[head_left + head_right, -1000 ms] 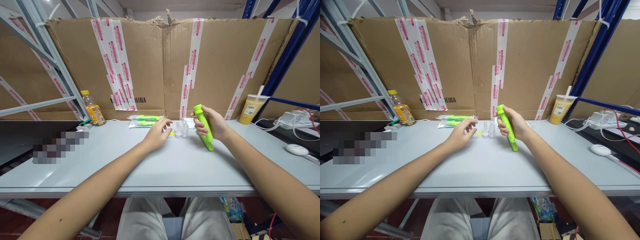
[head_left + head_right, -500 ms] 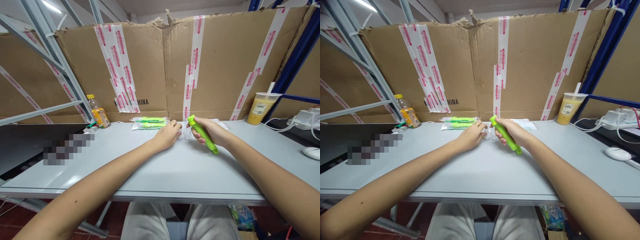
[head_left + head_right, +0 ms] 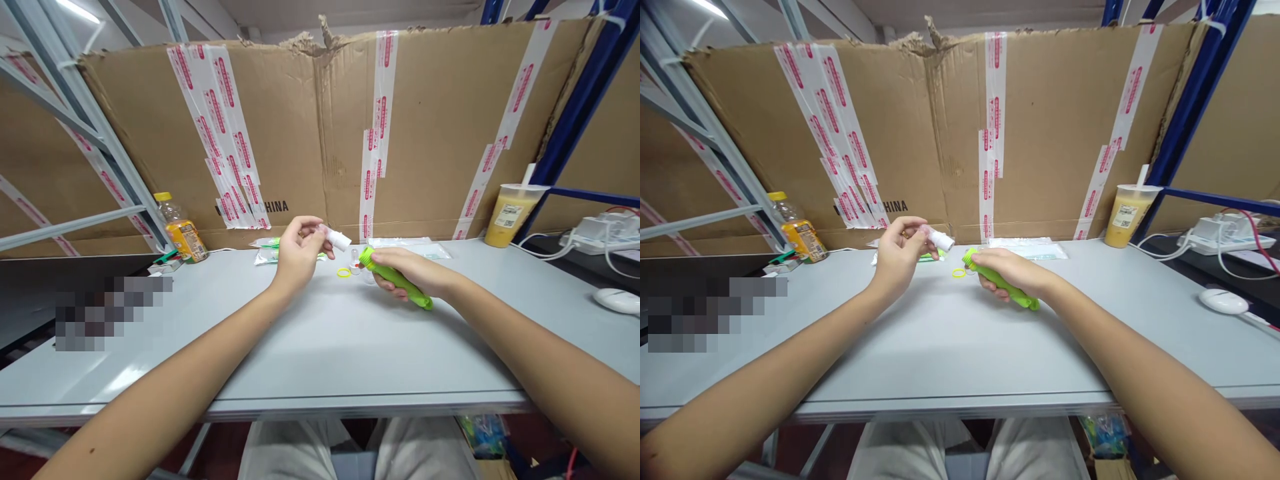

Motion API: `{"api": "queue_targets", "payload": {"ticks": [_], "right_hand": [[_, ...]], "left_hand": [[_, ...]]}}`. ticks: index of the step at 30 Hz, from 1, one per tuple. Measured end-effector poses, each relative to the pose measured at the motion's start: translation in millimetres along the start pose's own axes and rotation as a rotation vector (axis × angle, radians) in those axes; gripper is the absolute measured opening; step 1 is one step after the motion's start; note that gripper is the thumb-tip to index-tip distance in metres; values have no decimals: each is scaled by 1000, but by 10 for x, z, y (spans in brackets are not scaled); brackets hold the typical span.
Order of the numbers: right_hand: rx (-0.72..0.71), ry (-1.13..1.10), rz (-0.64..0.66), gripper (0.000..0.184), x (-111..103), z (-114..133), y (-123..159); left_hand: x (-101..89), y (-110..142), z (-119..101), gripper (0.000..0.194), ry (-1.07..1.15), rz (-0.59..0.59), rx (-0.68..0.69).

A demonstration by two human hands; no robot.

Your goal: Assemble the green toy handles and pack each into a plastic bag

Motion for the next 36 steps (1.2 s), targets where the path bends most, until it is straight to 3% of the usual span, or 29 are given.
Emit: {"api": "queue_targets", "payload": {"ticks": [8, 12, 15, 19, 22, 26, 30, 36], "right_hand": [[-16, 74, 59, 36, 103, 16, 6], [-28, 57, 45, 35, 103, 21, 4], [-60, -11, 7, 33, 64, 40, 7], [-146, -137, -58, 33, -53, 84, 27], [-205, -177, -101, 32, -141, 110, 38], [-215, -146, -157, 31, -184, 127, 33], [-186, -101, -185, 30, -157, 138, 29], [-193, -42, -183, 29, -138, 142, 29]], "left_hand": [[213, 175, -59, 38, 174, 138, -92], [260, 229, -31, 39, 131, 219, -93], [263, 271, 32, 51, 66, 205, -61], [273, 306, 141, 51, -180, 217, -7], [358, 323, 190, 45, -474, 356, 92], [514, 362, 210, 53, -715, 498, 177], [591, 394, 212, 56, -834, 559, 155], [525, 356, 265, 37, -815, 561, 80]]}}
Point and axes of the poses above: each hand's wrist, its own y-axis away from the middle knuckle, its own x-axis out of the palm, z = x × y, the point moved 3 cm from there along -y, towards the middle knuckle, and after that the axes turned 5 degrees about z, right-handed, at the moved point
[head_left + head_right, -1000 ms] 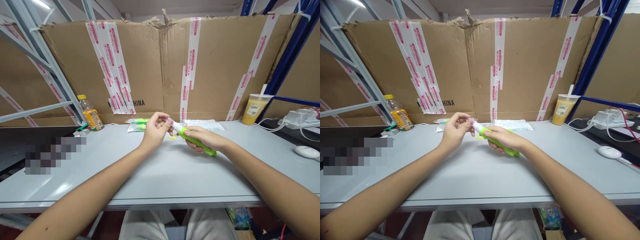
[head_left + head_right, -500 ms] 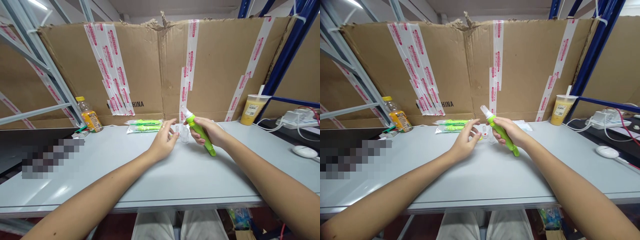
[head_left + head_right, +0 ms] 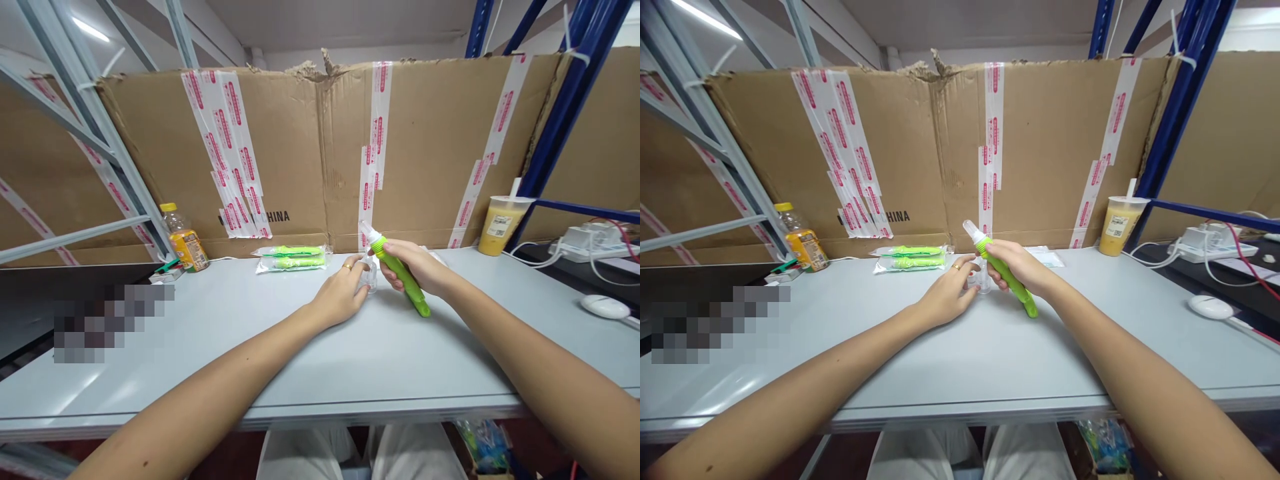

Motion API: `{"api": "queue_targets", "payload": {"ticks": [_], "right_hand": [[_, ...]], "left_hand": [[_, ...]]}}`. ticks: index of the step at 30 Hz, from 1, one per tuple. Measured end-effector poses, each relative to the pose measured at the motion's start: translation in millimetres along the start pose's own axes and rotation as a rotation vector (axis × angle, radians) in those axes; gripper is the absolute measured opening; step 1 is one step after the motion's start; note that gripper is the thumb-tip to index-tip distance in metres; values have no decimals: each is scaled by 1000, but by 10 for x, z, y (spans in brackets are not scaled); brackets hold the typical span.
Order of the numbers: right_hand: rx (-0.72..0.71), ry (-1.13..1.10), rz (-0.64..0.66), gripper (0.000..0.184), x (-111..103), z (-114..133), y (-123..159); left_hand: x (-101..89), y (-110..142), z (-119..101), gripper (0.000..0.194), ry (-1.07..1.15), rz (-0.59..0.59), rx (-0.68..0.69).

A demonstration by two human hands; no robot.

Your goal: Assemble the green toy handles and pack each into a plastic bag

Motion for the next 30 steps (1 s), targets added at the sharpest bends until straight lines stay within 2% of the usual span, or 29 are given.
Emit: {"api": "queue_targets", "payload": {"ticks": [5, 8, 12, 16, 17, 19, 22, 24, 26, 30], "right_hand": [[5, 40, 2, 30, -6, -9, -8], [8, 58, -6, 31, -14, -18, -10], [14, 159, -6, 31, -18, -26, 4], [22, 287, 7, 32, -20, -26, 29], [20, 308, 10, 33, -24, -29, 30], [15, 352, 11, 34, -37, -46, 27], [16, 434, 19, 36, -53, -98, 11], [19, 495, 37, 37, -48, -137, 4], [27, 549, 56, 36, -30, -165, 4], [37, 595, 82, 34, 37, -177, 14]], "left_hand": [[9, -70, 4, 49, 51, 26, 51], [30, -113, -7, 39, 116, 48, 105], [-14, -93, 22, 20, 256, -14, 89], [-177, 6, 80, 24, 300, -53, 51], [-251, 29, 111, 21, 294, -107, 34], [-429, 66, 210, 18, 309, -308, -44], [-629, 90, 403, 24, 532, -580, -223], [-672, 77, 477, 27, 692, -654, -266], [-650, 58, 487, 29, 788, -651, -269], [-491, 55, 380, 31, 781, -514, -246]]}}
Point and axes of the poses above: each hand's wrist, its own y-axis away from the middle knuckle, its own x-axis out of the palm, z = x × y, the point moved 3 cm from there along -y, towards the middle knuckle, and after that the axes turned 5 degrees about z, right-handed, at the moved point
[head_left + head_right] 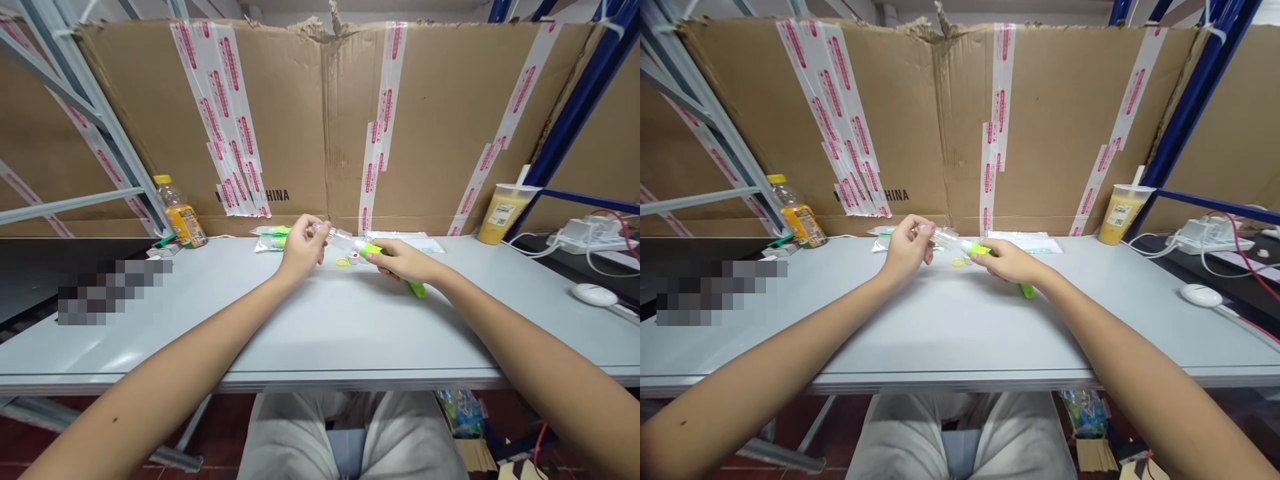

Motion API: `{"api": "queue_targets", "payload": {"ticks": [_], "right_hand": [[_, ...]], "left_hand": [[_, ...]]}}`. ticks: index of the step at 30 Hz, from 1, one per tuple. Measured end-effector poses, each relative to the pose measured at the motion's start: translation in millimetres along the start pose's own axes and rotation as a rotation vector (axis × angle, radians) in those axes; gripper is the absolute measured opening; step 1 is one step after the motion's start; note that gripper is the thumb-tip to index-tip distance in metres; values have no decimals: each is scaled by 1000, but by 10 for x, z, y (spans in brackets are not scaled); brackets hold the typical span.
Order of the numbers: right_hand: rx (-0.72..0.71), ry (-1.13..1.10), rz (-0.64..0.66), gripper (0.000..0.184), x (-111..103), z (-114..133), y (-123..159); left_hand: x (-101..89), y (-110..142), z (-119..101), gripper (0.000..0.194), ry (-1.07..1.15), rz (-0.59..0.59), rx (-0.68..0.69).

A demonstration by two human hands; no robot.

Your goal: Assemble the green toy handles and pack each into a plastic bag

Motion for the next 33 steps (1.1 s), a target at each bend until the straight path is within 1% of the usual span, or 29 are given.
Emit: {"api": "queue_targets", "payload": {"ticks": [4, 6, 8, 9, 14, 15, 17, 19, 21, 23, 24, 26, 28, 30, 33], "right_hand": [[-30, 46, -17, 35, 48, 28, 0], [-37, 82, -32, 40, 62, 14, -7], [-55, 108, -38, 53, 69, -10, -21], [-72, 121, -37, 56, 71, -20, -29], [-144, 178, -17, 47, 74, -57, -62], [-148, 183, -17, 47, 74, -60, -64], [-150, 190, -25, 47, 74, -56, -63], [-151, 206, -35, 47, 74, -43, -61], [-154, 232, -39, 47, 78, -29, -58], [-154, 263, -26, 47, 85, -27, -55], [-151, 281, -15, 47, 89, -34, -53], [-133, 316, 12, 48, 92, -59, -46], [-113, 329, 36, 48, 90, -87, -38], [-111, 298, 53, 47, 87, -97, -29], [-109, 203, 70, 45, 86, -77, -18]], "left_hand": [[173, 124, 28, 31, -78, 229, -10], [213, 154, 29, 31, -75, 319, -19], [210, 157, 18, 32, -49, 354, -21], [201, 153, 10, 33, -42, 370, -19], [181, 161, -28, 32, -104, 473, 30], [189, 169, -26, 34, -109, 481, 22], [211, 182, -11, 43, -102, 459, -28], [225, 182, 9, 49, -103, 379, -93], [221, 168, 18, 45, -144, 279, -140], [205, 146, 9, 49, -223, 232, -160], [198, 134, -2, 53, -264, 246, -157], [186, 111, -29, 55, -329, 335, -127], [168, 95, -58, 49, -366, 442, -70], [149, 89, -78, 37, -382, 536, -8], [134, 106, -113, 15, -383, 607, 98]]}}
Point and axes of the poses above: each hand's wrist, its own y-axis away from the middle knuckle, its own x-axis out of the palm, z = x × y, the point moved 3 cm from there along -y, towards the middle knuckle, and after that the axes turned 5 degrees about z, right-handed, at the moved point
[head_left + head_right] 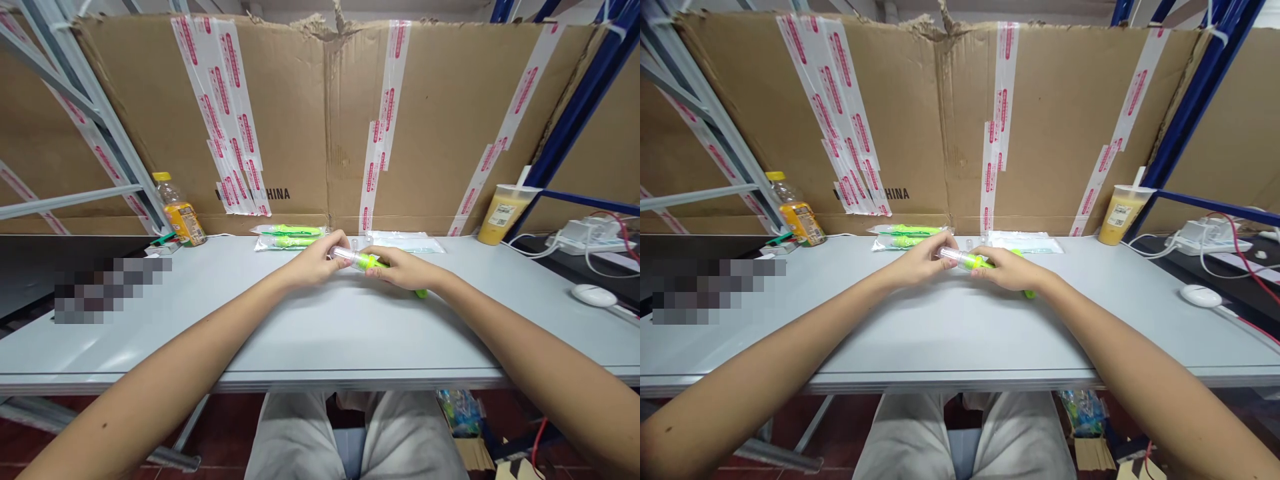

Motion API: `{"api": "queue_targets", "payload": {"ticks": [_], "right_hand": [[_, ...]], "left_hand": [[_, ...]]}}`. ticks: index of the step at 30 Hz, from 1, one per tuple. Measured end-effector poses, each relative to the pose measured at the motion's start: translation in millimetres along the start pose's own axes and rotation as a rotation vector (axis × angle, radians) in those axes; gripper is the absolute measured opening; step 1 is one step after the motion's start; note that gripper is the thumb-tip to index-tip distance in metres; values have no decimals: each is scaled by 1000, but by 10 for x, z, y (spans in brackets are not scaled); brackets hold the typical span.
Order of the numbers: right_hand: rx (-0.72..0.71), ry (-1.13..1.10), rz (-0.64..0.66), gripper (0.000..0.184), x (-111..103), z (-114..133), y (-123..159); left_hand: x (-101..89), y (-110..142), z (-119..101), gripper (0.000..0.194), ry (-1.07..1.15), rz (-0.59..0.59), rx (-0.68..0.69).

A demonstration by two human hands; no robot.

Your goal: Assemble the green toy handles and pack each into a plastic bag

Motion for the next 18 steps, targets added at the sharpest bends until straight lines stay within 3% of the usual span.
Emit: {"api": "queue_targets", "payload": {"ticks": [5, 10, 13, 15, 18], "right_hand": [[-25, 28, -22, 46, -18, 49, -11], [-26, 146, -67, 53, -38, 52, -14], [-10, 191, -58, 56, -27, 52, -4], [5, 205, -36, 57, -14, 47, 2], [-8, 119, 13, 52, 2, 38, 7]], "left_hand": [[36, 15, -79, 26, -14, -9, 27], [30, -20, 21, 45, 118, -175, -275], [24, -24, 75, 61, 89, -56, -384], [4, -15, 64, 58, 70, 33, -326], [-29, 13, 15, 33, 4, 46, -133]]}}
Point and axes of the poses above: each hand's wrist, its own y-axis away from the middle knuckle, its own x-axis out of the palm, z = x × y, the point moved 3 cm from there along -y, towards the middle knuckle, and after that the axes turned 5 degrees about z, right-handed, at the moved point
